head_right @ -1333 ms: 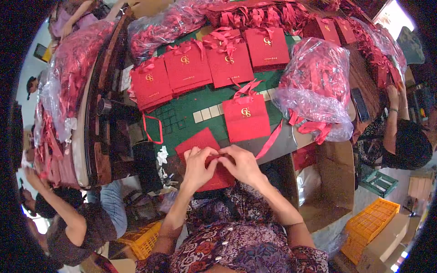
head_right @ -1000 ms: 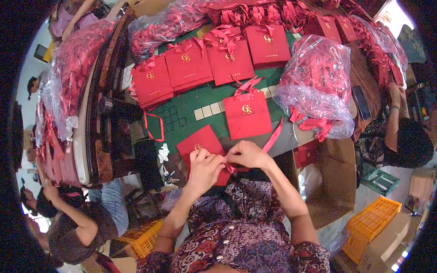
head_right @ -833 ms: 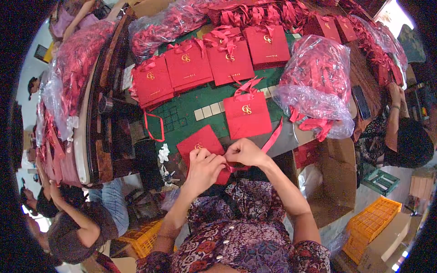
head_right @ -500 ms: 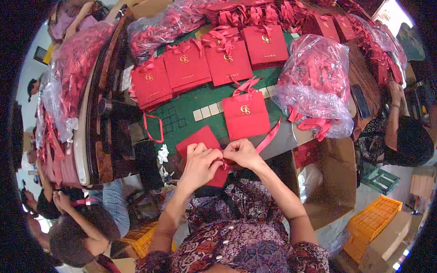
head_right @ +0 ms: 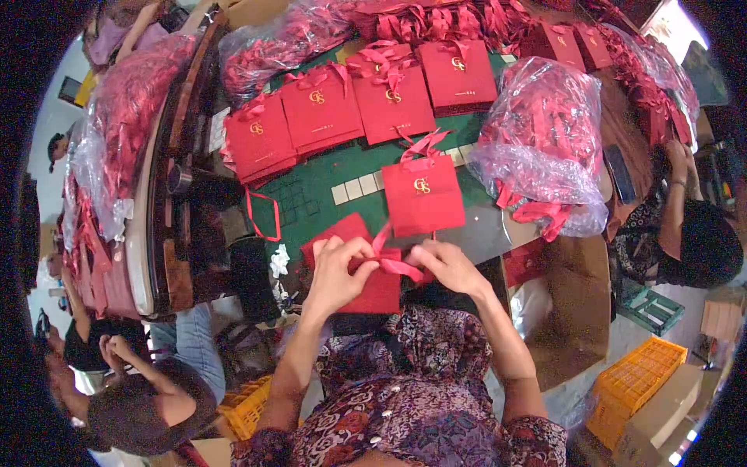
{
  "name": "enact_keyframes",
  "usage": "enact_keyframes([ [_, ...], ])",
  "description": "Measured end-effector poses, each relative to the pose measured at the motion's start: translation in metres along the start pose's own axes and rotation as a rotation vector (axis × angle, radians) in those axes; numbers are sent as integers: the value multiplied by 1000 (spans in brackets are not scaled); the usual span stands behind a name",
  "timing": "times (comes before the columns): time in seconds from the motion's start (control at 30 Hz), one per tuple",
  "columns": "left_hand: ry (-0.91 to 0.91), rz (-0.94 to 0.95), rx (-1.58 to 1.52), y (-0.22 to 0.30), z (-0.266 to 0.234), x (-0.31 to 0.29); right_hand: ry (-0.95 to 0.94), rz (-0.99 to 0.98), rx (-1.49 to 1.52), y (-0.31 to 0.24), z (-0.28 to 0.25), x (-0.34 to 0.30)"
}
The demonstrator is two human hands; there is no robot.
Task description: The person sorts paper gift bags and attaches ribbon handles to the bags by hand.
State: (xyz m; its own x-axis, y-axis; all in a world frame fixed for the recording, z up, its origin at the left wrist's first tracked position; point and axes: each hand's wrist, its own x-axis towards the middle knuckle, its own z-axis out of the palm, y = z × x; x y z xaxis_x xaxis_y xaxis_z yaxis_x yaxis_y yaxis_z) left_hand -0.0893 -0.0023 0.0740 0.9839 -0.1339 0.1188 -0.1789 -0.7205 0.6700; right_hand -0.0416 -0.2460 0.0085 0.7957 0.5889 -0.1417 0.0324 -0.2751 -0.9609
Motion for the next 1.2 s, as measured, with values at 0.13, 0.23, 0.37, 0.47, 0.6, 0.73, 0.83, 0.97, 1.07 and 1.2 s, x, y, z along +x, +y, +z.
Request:
enact_keyframes([
  [0.13,29,-72,21,-17,7,6,-139,-41,-72,-24,-5,-17],
  [0.23,120,-40,123,-29,25,9,-69,52,13,-31,3,-21],
  [0.37,289,-48,157,-17,43,-6,66,120,126,-39,17,-10],
  [0.47,195,-223,-280,7,54,-32,126,127,194,-40,31,0],
  [0.6,-22,-272,-939,6,96,-65,167,110,224,-51,43,9],
  [0.73,-211,-365,-1049,20,80,-74,262,174,214,-53,37,7],
  [0.83,-230,-394,-915,8,70,-88,425,71,49,-37,28,8],
  [0.97,-248,-441,-841,-5,52,-93,427,121,-83,-29,20,1],
  [1.07,-174,-463,-796,-13,50,-87,475,-11,-321,-30,26,-1],
  [1.2,-57,-436,-799,-23,49,-77,436,-113,-415,-54,30,-6],
])
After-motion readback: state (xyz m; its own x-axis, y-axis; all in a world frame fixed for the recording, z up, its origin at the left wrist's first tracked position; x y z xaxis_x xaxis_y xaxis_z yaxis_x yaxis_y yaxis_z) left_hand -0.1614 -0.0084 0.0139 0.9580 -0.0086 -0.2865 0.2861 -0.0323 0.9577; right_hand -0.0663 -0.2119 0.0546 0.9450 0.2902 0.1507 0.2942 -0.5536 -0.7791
